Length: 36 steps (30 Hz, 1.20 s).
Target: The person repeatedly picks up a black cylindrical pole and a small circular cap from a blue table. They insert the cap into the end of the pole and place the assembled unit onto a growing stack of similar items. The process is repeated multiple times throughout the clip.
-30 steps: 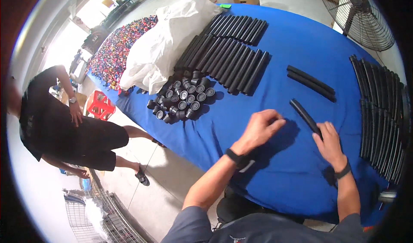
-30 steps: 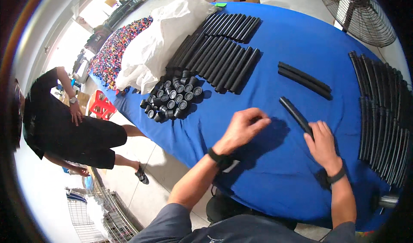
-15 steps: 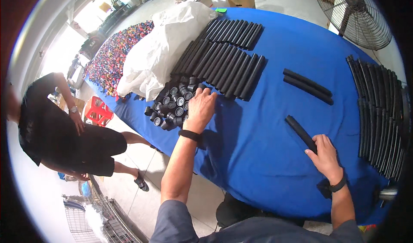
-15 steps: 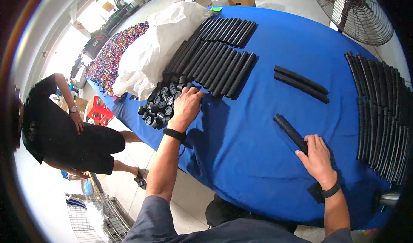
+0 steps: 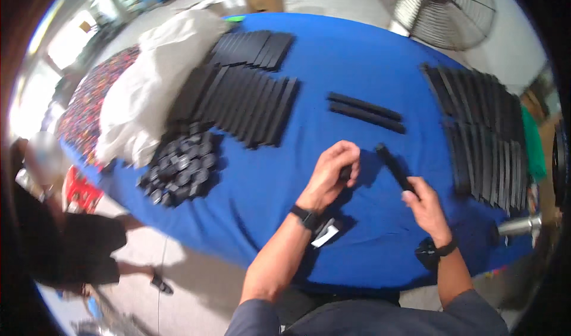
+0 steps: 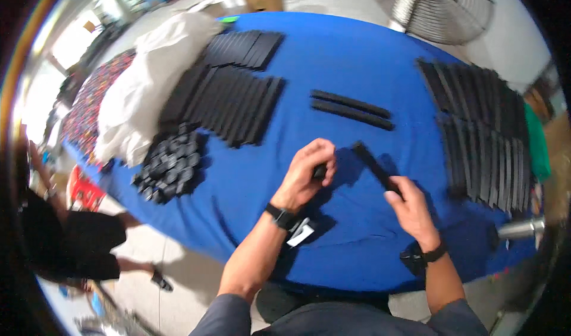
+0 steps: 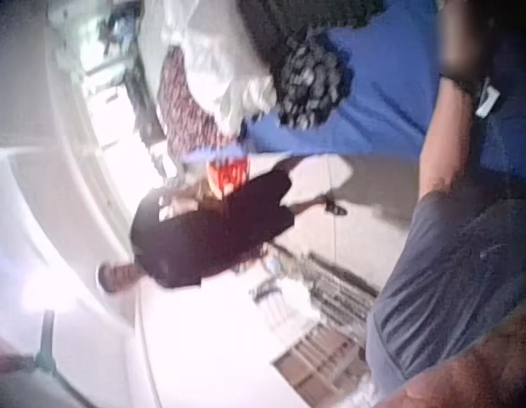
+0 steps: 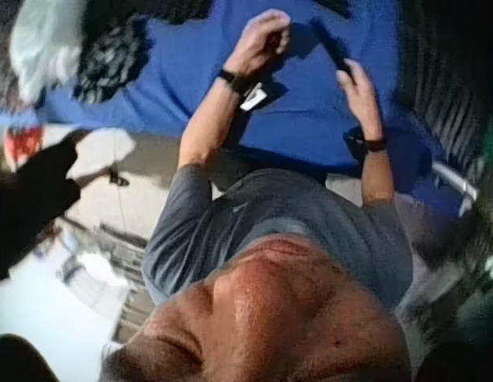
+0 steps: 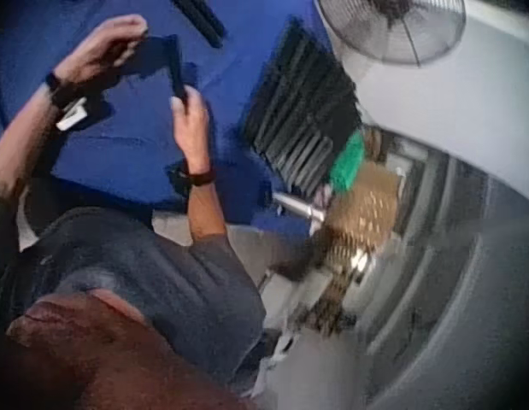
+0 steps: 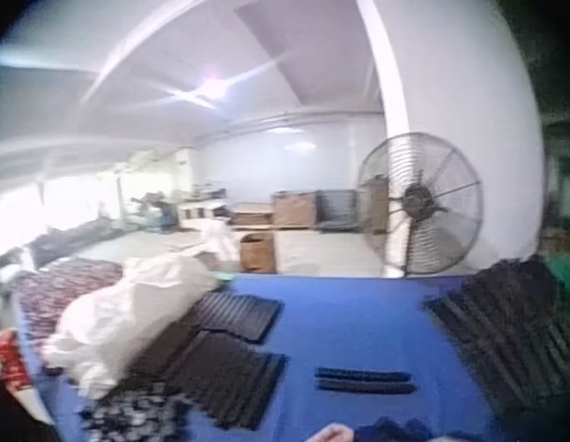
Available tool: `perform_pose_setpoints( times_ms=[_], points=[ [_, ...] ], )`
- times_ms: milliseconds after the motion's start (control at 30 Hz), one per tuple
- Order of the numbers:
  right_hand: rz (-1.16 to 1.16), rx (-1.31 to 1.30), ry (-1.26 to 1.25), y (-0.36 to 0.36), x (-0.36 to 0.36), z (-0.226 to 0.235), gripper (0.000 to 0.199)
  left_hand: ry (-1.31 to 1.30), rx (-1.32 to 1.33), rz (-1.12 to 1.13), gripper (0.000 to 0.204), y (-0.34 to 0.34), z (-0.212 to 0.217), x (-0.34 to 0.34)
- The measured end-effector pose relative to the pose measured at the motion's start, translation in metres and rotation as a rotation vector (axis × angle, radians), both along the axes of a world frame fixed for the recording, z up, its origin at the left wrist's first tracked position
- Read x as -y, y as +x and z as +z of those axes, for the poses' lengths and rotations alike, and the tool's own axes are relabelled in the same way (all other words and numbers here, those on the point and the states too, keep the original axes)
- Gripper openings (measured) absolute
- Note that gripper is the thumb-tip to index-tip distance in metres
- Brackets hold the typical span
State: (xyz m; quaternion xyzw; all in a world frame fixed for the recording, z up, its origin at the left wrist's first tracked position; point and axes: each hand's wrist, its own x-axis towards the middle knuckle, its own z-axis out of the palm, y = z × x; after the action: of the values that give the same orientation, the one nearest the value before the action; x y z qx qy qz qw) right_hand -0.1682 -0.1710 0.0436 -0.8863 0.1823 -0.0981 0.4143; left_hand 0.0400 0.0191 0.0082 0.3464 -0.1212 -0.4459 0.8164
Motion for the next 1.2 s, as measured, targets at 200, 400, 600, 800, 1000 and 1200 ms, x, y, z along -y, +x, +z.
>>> perform_pose_setpoints(
  times_ms=[200, 400, 600, 800, 1000, 1200],
  points=[
    [0.232, -0.094, 0.353, -0.019, -0.004, 0.012, 0.035, -0.236, 0.037, -0.414, 0.065, -0.029, -0.006, 0.002],
    [0.162, -0.094, 0.273, -0.022, -0.009, -0.006, 0.042, -0.261, 0.082, -0.556, 0.059, -0.024, -0.014, -0.007],
    [0.311, -0.109, 0.278, -0.016, -0.001, -0.003, 0.04, -0.262, 0.095, -0.553, 0.057, -0.019, -0.007, -0.011],
    [0.4, 0.069, -0.057, 0.001, -0.011, 0.012, 0.04, -0.269, 0.081, -0.552, 0.059, -0.02, -0.006, -0.01],
    [-0.055, -0.121, 0.245, -0.004, -0.017, 0.044, 0.028, -0.38, 0.022, -0.341, 0.042, -0.023, -0.013, -0.002],
    [-0.319, 0.503, 1.264, -0.002, 0.004, 0.019, 0.02, -0.047, 0.017, -0.21, 0.041, -0.021, -0.019, 0.008]
  ],
)
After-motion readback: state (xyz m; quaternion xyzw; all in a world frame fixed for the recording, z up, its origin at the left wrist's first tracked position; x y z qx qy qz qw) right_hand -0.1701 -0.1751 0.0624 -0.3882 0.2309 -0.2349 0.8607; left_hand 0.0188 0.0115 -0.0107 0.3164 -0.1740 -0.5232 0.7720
